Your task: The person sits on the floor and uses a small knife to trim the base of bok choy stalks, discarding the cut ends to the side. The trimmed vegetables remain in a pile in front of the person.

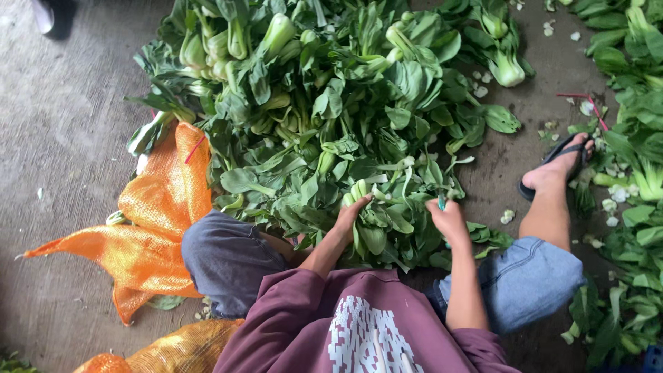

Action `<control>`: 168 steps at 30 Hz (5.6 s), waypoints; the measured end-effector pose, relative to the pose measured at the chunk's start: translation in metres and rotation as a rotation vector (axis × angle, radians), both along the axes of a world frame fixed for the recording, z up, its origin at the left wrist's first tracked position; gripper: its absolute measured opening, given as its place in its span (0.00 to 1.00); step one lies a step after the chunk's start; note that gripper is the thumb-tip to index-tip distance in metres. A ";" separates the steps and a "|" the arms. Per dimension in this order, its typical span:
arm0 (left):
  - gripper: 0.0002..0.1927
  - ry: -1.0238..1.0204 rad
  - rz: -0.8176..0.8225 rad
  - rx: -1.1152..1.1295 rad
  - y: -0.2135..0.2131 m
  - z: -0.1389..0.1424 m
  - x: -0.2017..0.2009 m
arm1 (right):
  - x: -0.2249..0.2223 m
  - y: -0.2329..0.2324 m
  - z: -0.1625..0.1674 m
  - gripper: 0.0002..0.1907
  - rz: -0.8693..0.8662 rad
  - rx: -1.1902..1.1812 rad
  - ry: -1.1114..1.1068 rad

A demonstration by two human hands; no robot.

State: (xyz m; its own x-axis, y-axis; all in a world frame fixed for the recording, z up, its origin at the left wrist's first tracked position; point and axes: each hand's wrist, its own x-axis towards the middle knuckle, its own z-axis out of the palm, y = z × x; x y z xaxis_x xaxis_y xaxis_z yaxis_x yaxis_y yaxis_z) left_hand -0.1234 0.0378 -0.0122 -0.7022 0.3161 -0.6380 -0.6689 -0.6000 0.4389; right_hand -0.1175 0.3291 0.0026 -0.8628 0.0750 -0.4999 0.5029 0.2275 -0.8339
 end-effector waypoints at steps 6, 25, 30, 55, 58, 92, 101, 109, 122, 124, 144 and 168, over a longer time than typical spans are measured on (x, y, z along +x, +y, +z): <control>0.23 0.039 0.056 0.029 0.016 -0.007 0.004 | 0.001 -0.082 0.004 0.32 0.119 -0.036 0.093; 0.42 0.573 -0.058 -1.528 -0.103 0.020 -0.117 | -0.148 0.160 0.157 0.24 -0.690 -0.668 0.389; 0.35 0.386 -0.535 -1.524 -0.105 0.026 -0.126 | -0.169 0.218 0.205 0.24 -0.668 -0.654 0.671; 0.25 1.180 -0.226 -0.636 -0.022 0.149 0.020 | 0.036 -0.106 0.223 0.23 0.384 0.871 0.856; 0.24 1.225 -0.227 -0.676 -0.019 0.161 0.033 | 0.050 -0.107 0.226 0.23 0.382 0.853 0.875; 0.29 0.732 0.134 -0.912 -0.019 0.106 0.025 | 0.006 -0.047 0.189 0.22 0.147 -0.196 0.386; 0.30 0.463 -0.184 -1.461 -0.055 0.044 -0.005 | -0.024 0.015 0.101 0.20 0.265 -0.082 0.302; 0.17 0.605 -0.410 -1.304 -0.015 0.014 -0.047 | -0.184 0.237 0.216 0.11 -0.617 -0.689 0.850; 0.21 0.630 -0.330 -1.074 -0.015 -0.020 -0.076 | -0.331 -0.241 0.096 0.65 0.216 0.549 0.709; 0.22 0.573 -0.340 -1.013 -0.019 -0.025 -0.082 | -0.362 -0.269 0.098 0.75 0.146 0.626 0.417; 0.37 -0.146 0.256 -0.230 -0.070 0.003 -0.077 | -0.024 -0.159 -0.008 0.28 0.063 -0.016 0.382; 0.28 0.534 -0.009 -0.015 -0.029 0.029 -0.030 | -0.016 -0.062 0.113 0.19 0.465 0.296 0.465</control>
State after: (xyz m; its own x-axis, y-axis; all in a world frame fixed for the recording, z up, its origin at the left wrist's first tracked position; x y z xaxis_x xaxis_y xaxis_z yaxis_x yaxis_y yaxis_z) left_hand -0.1539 0.0093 0.0164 -0.9275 0.3174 -0.1974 -0.3555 -0.5859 0.7283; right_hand -0.1338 0.2673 0.1156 -0.9571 -0.2759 -0.0886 -0.0928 0.5815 -0.8083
